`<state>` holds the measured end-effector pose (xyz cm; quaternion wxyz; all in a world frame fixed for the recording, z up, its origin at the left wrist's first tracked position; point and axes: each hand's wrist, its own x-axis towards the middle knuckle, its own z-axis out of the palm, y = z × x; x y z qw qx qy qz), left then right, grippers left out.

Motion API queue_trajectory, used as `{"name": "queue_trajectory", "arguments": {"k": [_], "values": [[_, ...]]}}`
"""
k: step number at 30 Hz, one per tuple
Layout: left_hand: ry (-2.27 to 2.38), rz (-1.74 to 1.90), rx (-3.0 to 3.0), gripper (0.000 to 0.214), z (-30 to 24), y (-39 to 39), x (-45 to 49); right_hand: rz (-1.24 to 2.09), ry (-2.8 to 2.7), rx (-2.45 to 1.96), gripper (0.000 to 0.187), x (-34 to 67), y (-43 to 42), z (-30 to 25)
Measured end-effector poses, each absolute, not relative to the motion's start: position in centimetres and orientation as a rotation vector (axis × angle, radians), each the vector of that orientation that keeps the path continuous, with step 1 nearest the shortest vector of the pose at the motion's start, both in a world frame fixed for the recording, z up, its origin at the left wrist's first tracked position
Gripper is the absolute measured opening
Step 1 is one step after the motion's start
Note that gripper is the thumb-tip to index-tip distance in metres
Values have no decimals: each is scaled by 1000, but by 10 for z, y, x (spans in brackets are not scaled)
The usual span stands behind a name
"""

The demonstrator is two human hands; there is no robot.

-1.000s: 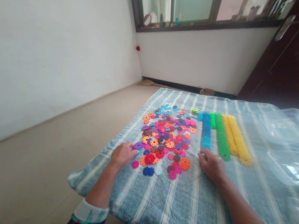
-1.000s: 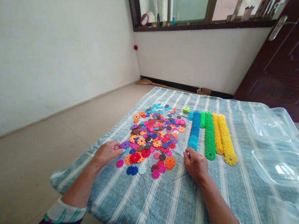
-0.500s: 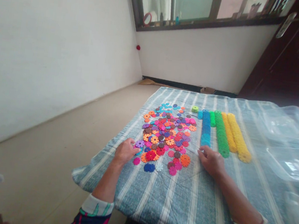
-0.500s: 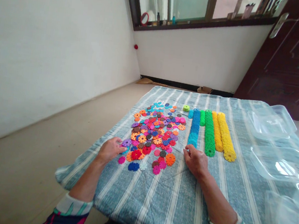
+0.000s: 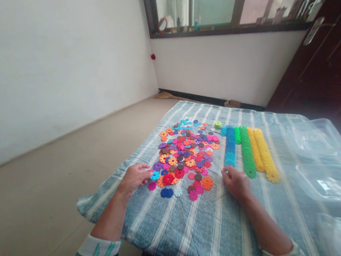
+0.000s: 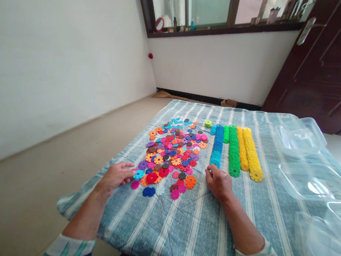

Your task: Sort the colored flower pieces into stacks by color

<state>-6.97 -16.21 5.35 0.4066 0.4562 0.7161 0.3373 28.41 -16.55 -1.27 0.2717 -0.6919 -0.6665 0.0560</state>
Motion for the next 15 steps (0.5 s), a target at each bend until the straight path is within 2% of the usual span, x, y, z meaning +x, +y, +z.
{"name": "queue_trajectory", "arguments": {"k": [4,8,15], "values": [[1675,941,1115,59,61,-168,-59,138,-1729,-1704,27,282,-165,-15],[1504,936,1150,48,65,-174,-30,268,-1724,-1477,28,274,-169,-12],[1284,897,1393,32,56,-175,47,772,-1713,-1223,31,253,-183,5]]}}
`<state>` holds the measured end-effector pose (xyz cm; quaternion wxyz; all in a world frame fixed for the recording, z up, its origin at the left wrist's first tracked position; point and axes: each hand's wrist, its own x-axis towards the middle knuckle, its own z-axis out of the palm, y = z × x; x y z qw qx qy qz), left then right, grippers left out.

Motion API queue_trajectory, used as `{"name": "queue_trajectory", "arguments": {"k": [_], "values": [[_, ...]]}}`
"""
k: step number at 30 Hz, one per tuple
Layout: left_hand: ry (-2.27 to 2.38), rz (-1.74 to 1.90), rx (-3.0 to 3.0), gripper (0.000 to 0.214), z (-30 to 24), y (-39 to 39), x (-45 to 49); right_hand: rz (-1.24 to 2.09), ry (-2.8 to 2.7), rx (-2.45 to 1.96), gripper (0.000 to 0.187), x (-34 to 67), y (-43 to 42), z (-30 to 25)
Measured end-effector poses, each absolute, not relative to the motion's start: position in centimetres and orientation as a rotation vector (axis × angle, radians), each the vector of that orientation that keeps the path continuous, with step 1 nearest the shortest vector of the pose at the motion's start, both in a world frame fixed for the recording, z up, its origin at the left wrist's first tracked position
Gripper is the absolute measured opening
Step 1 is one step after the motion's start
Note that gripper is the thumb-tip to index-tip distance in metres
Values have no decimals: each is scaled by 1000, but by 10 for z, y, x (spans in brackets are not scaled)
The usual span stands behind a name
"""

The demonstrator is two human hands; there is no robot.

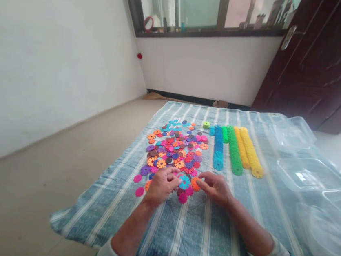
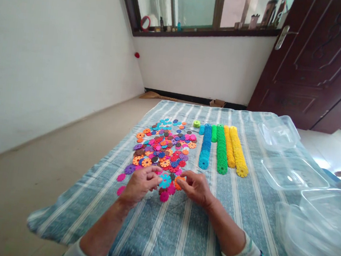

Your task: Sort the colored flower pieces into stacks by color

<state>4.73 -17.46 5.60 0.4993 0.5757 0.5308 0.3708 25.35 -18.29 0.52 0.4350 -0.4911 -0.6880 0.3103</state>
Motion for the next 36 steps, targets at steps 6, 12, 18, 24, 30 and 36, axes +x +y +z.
{"name": "queue_trajectory", "arguments": {"k": [6,12,18,24,30,36], "values": [[1190,891,1598,26,49,-174,87,1092,-1527,-1182,29,255,-177,9],[1212,989,1728,22,28,-167,89,923,-1309,-1344,24,286,-160,8],[1204,928,1858,15,19,-165,85,479,-1348,-1598,25,313,-149,-3],[1181,902,1944,13,21,-167,86,349,-1449,-1748,25,313,-149,-9],[1205,894,2003,12,18,-168,84,172,-1500,-1923,25,307,-146,-13],[1220,876,2007,13,17,-169,84,84,-1556,-1994,29,305,-145,-15]]}}
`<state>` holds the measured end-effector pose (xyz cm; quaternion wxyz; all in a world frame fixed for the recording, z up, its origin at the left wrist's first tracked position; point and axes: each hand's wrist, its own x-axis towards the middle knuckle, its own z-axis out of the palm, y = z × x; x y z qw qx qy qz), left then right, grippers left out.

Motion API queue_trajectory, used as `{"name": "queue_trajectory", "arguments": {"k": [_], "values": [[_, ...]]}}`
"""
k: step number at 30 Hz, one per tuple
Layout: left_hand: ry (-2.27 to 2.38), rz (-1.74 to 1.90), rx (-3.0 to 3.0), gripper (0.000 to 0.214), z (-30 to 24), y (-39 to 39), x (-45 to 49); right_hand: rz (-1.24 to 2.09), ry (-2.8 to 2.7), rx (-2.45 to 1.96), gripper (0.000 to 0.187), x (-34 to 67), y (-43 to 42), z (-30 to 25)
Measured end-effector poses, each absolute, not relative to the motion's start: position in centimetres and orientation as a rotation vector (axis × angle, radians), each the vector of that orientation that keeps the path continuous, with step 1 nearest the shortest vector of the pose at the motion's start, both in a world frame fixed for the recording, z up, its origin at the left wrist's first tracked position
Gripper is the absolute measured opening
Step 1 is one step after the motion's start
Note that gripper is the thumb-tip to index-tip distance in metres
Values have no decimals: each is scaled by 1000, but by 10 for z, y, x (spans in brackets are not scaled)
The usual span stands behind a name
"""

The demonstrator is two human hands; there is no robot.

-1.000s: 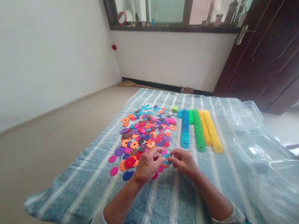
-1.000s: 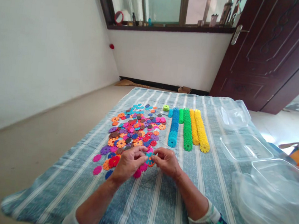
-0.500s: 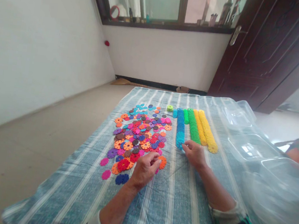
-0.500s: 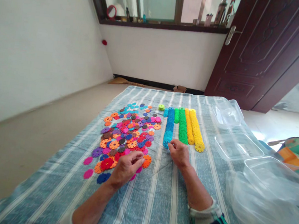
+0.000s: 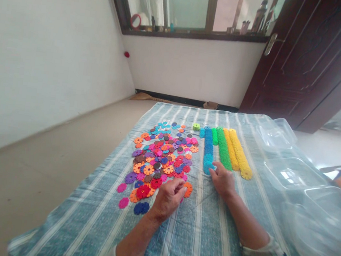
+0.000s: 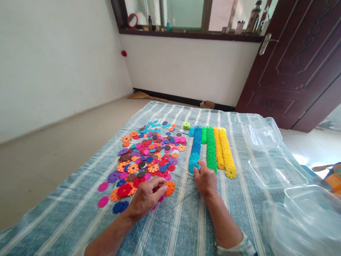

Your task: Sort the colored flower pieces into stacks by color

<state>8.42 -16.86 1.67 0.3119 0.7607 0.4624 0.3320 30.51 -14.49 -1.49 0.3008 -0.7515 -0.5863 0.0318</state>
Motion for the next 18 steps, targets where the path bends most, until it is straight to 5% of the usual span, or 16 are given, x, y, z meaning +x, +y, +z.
{"name": "queue_trajectory", "arguments": {"k": [18], "values": [[1231,875,1995,13,18,-170,84,116,-1608,-2058,28,306,-147,-9]]}}
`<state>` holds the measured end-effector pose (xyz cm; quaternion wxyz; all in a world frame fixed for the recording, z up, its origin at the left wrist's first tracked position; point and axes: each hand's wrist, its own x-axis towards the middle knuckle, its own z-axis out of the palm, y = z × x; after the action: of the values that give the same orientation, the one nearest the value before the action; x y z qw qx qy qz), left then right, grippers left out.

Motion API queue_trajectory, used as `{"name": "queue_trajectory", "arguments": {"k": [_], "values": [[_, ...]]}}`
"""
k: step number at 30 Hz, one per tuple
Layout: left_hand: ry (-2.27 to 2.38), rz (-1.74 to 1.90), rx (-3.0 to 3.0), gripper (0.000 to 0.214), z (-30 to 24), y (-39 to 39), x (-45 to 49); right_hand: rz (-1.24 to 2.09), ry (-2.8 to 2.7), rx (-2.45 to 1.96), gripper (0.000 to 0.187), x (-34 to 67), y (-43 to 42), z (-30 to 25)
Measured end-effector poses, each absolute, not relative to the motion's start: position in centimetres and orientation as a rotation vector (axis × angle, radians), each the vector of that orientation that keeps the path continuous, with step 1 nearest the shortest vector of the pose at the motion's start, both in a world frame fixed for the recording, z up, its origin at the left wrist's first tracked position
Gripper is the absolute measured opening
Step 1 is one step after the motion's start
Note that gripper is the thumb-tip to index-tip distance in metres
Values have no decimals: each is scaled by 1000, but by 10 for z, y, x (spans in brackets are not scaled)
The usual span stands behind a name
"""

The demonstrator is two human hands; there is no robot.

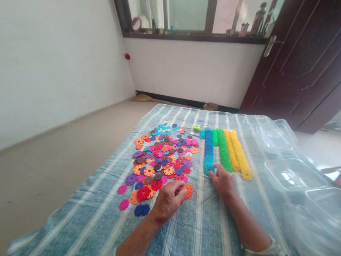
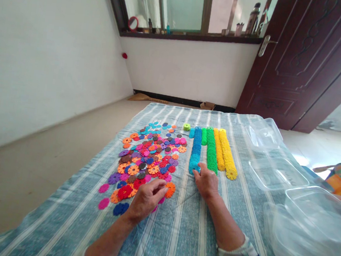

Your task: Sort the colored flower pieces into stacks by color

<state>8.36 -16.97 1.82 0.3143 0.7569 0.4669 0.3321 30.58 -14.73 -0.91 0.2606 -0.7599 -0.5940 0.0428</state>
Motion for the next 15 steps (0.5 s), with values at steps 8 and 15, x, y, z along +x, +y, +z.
{"name": "queue_trajectory", "arguments": {"k": [8,15], "values": [[1225,903,1978,14,18,-171,83,71,-1589,-1912,24,300,-151,-13],[1194,915,1980,14,19,-171,80,249,-1713,-1610,27,271,-158,-17]]}}
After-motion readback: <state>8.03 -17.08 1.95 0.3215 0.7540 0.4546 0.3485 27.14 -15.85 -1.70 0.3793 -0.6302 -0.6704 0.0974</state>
